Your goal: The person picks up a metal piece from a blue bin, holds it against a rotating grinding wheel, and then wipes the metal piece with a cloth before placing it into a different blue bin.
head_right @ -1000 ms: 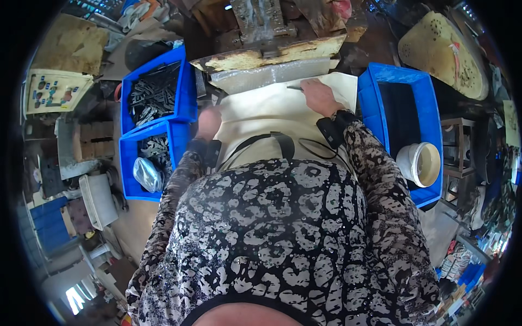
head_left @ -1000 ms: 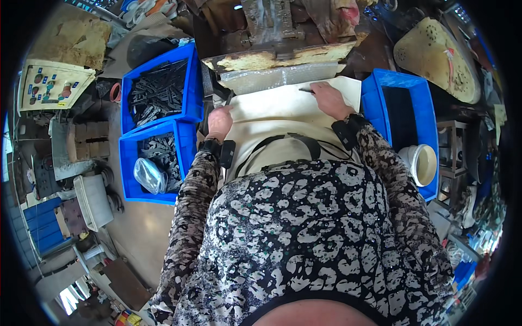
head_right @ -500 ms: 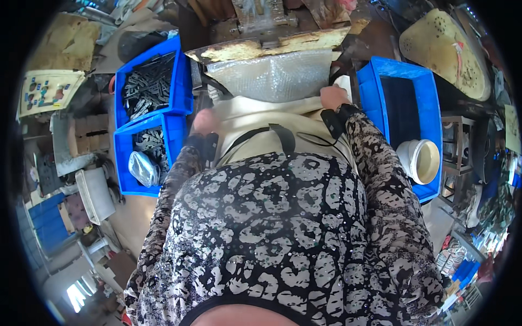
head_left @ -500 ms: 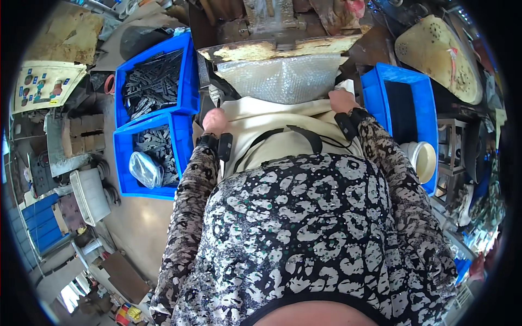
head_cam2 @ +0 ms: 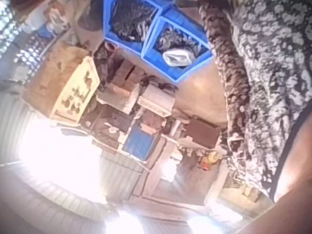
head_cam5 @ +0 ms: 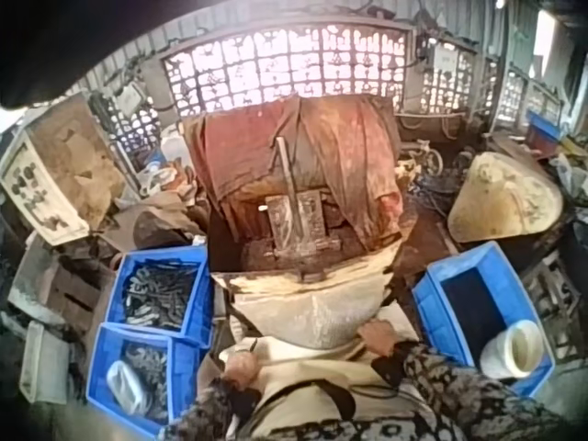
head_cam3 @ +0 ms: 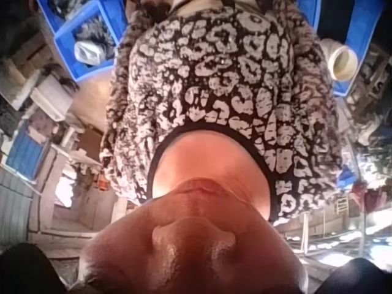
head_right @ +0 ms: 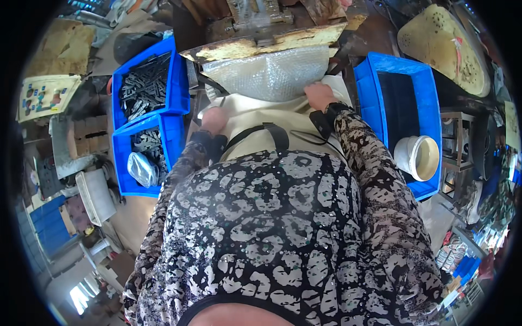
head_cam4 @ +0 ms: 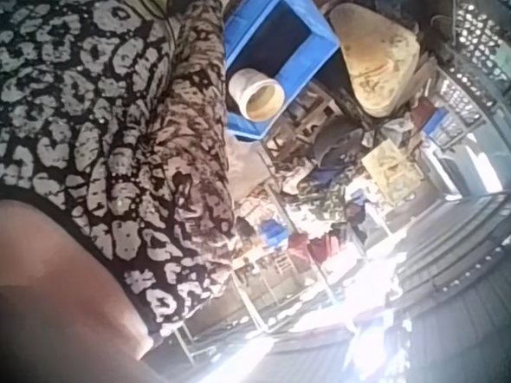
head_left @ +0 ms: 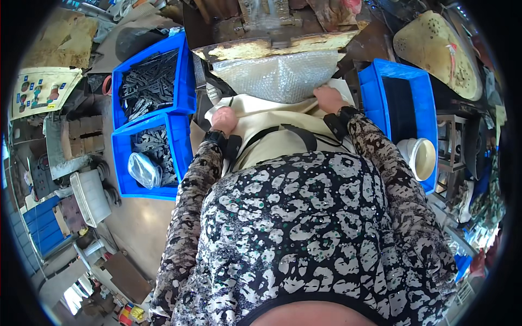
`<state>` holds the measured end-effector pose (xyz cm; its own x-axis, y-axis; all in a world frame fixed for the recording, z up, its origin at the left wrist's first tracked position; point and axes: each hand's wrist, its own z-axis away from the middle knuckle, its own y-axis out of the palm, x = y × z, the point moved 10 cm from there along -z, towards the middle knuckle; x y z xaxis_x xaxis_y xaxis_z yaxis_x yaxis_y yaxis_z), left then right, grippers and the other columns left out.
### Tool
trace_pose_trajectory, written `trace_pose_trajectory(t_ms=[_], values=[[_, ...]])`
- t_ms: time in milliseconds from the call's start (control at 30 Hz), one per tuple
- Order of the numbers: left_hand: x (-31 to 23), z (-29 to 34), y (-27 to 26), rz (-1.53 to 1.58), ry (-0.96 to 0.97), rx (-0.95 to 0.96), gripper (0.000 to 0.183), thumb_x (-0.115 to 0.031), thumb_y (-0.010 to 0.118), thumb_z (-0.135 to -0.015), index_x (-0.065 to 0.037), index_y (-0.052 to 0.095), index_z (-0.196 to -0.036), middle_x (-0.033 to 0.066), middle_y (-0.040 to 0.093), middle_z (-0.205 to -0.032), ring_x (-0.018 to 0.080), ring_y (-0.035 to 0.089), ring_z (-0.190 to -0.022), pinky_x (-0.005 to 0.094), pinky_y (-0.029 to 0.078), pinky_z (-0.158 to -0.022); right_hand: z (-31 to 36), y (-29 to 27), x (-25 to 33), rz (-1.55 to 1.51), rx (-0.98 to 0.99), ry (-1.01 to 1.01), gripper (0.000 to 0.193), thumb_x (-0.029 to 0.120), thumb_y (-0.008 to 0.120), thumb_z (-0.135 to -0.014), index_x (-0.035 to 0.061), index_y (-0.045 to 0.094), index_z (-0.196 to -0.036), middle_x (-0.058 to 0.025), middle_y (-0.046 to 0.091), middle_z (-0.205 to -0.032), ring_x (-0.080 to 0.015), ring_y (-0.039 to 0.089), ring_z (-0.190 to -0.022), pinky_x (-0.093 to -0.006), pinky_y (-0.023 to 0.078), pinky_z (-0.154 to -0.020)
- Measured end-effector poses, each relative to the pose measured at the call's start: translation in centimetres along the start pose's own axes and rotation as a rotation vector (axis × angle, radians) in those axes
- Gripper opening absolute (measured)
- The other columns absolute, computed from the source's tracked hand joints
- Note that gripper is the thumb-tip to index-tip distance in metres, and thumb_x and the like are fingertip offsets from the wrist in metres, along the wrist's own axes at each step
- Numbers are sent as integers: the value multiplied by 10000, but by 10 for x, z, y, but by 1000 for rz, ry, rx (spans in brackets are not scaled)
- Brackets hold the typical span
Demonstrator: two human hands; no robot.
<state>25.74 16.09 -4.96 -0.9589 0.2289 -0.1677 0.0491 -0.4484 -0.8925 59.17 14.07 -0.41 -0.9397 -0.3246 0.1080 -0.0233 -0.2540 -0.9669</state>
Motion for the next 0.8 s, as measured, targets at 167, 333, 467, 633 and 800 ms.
trace_pose_trajectory(t_ms=[167,333,467,633,800], values=[[59,7,-1,-5,-303,-92,270,-311,610,-773,-112,721,-916,129,685,-982,300,650,-944,438,504,-847,11,-23,-25,77,-102,129,181,98,518,-775,83,590,-940,-120,629,-945,-318,604,-939,-439,495,-743],[101,19,13,110,-454,-212,318,-370,625,-759,-111,720,-918,150,681,-961,307,649,-939,449,502,-845,41,-14,-69,-9,-130,301,211,145,509,-802,65,611,-967,-165,647,-968,-346,630,-918,-469,507,-750],[122,27,25,350,-557,-162,341,-380,619,-764,-97,713,-929,197,667,-939,341,640,-933,448,499,-842,72,9,-110,-149,-16,715,275,263,557,-841,14,607,-947,-226,657,-923,-381,641,-883,-498,505,-742],[119,20,-2,493,-592,-276,345,-377,599,-780,-83,708,-926,225,656,-947,377,625,-935,436,499,-840,62,-18,-94,-213,-90,695,370,356,577,-865,7,596,-984,-236,652,-900,-407,628,-860,-510,490,-726],[97,-3,-50,315,-398,-457,315,-360,577,-804,-93,715,-898,197,667,-981,366,637,-924,445,515,-801,24,-65,-48,-289,-151,482,349,367,588,-856,55,610,-1009,-219,647,-877,-412,616,-829,-507,477,-690]])
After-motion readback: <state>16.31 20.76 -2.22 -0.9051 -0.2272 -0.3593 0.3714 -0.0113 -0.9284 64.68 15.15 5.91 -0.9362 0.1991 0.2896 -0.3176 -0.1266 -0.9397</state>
